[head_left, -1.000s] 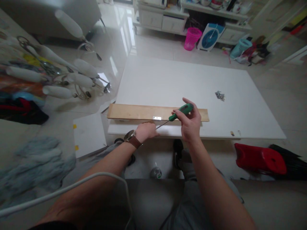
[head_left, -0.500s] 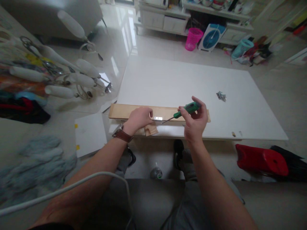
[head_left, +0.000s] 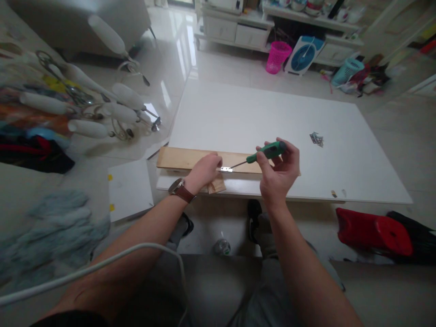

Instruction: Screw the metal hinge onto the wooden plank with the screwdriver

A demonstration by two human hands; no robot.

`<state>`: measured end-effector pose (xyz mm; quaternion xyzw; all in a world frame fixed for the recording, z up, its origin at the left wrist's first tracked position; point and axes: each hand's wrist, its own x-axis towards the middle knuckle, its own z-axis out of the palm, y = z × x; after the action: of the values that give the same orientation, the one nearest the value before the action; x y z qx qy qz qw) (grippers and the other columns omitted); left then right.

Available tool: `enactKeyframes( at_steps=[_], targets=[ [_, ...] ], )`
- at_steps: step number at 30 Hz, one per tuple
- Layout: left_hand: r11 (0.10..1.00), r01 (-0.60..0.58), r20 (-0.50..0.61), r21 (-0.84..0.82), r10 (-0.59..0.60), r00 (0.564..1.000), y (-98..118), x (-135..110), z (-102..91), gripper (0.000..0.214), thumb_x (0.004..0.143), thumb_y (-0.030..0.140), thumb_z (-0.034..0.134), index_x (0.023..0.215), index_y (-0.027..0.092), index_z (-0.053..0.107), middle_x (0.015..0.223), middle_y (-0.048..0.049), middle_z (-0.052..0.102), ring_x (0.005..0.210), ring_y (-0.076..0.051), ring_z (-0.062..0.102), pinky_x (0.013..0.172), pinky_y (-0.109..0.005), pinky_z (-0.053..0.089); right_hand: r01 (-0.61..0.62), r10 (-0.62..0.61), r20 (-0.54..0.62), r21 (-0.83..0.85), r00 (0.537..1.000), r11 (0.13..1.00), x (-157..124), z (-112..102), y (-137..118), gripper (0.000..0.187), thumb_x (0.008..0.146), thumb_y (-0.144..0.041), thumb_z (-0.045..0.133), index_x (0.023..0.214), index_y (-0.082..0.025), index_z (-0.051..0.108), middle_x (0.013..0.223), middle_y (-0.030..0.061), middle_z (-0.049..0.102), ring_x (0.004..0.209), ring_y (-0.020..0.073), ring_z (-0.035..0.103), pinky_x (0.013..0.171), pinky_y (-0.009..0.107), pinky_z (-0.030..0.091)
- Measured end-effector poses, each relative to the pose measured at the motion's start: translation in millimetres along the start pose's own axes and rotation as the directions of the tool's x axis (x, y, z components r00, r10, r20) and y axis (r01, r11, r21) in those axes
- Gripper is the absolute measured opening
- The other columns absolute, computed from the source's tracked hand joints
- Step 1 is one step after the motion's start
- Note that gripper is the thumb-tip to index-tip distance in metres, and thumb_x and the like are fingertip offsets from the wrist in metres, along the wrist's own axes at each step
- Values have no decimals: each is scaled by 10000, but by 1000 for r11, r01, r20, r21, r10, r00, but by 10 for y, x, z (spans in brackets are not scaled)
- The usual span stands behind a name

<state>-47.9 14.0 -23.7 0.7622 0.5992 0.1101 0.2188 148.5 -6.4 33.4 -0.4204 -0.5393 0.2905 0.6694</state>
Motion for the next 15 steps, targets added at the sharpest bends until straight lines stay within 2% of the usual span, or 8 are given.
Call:
enactKeyframes(
  at_steps=[5,9,15],
  targets=[
    [1000,-4,-22,-8,4,1000,-52,27,55,226,887,21,565,976,151,728,1058,-103,699,972,-221,648,899,-320,514,-39,39,-5,60,999,997,-23,36,-8,425,863,-317,862,1210,-358,620,1234,2,661,1167,205,743,1005,418,699],
    [1000,3,-26,-2,-3,1000,-62,55,94,246,883,9,559,984,154,731,1070,-108,698,996,-223,647,919,-323,515,-98,98,16,70,995,993,-48,49,15,464,852,-361,866,1234,-353,602,1206,20,672,1146,220,749,996,444,703],
    [1000,14,-17,-9,-15,1000,-57,52,104,240,894,19,565,1001,157,729,1099,-109,691,994,-222,647,919,-326,518,-57,55,33,40,998,998,-64,52,47,431,881,-339,837,1249,-355,613,1176,18,696,1103,214,761,987,448,702]
  ],
)
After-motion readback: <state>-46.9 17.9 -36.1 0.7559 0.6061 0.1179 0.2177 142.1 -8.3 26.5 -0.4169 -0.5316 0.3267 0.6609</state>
